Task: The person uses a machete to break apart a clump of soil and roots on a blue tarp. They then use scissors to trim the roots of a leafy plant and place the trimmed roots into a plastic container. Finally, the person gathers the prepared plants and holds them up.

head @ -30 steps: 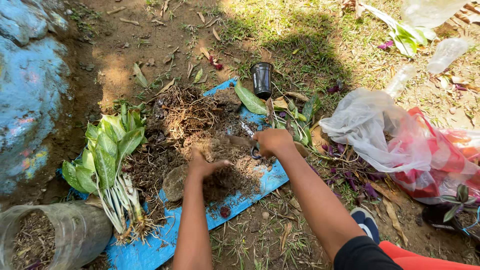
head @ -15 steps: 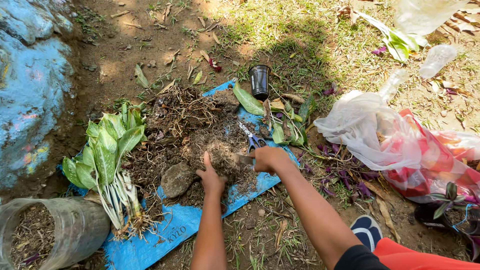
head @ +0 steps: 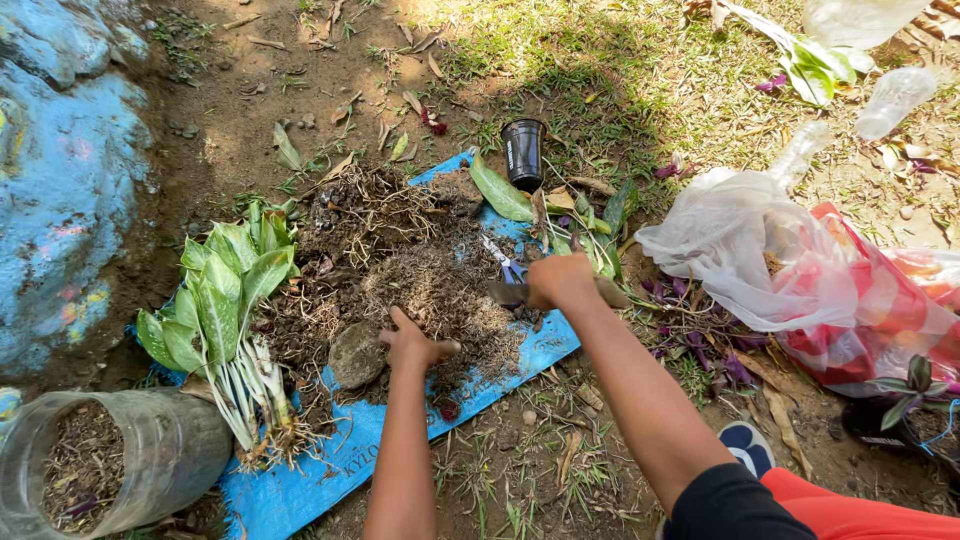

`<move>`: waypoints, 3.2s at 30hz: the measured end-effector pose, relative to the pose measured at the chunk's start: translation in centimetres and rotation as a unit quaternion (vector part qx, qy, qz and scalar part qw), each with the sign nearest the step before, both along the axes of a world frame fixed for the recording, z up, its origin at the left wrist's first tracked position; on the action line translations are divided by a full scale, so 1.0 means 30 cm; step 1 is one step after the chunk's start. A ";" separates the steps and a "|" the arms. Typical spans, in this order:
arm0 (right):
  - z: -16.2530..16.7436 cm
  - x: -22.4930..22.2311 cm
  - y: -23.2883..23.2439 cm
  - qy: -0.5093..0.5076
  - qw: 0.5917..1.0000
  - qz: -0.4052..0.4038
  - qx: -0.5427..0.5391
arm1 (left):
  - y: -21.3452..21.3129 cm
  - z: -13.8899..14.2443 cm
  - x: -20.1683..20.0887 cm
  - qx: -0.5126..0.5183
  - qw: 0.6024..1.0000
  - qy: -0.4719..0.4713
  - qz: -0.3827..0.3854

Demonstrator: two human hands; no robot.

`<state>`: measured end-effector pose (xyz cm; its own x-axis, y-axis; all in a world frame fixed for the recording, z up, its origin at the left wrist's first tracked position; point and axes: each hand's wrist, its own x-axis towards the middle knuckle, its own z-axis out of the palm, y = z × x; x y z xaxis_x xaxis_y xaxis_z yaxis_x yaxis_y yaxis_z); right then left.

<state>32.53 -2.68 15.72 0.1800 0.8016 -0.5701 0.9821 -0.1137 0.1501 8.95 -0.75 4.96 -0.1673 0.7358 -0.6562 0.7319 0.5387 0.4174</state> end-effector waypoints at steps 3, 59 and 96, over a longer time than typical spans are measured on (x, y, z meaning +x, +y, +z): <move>-0.033 0.084 -0.036 0.111 0.985 -0.069 -0.111 | -0.089 -0.020 0.012 -0.012 0.999 -0.004 -0.041; -0.227 -0.091 0.008 0.182 0.976 -0.028 0.116 | 0.165 -0.132 -0.132 0.152 0.966 0.070 -0.195; -0.344 -0.614 0.148 0.128 0.952 0.221 0.171 | -0.068 -0.132 -0.999 0.215 0.907 0.224 0.284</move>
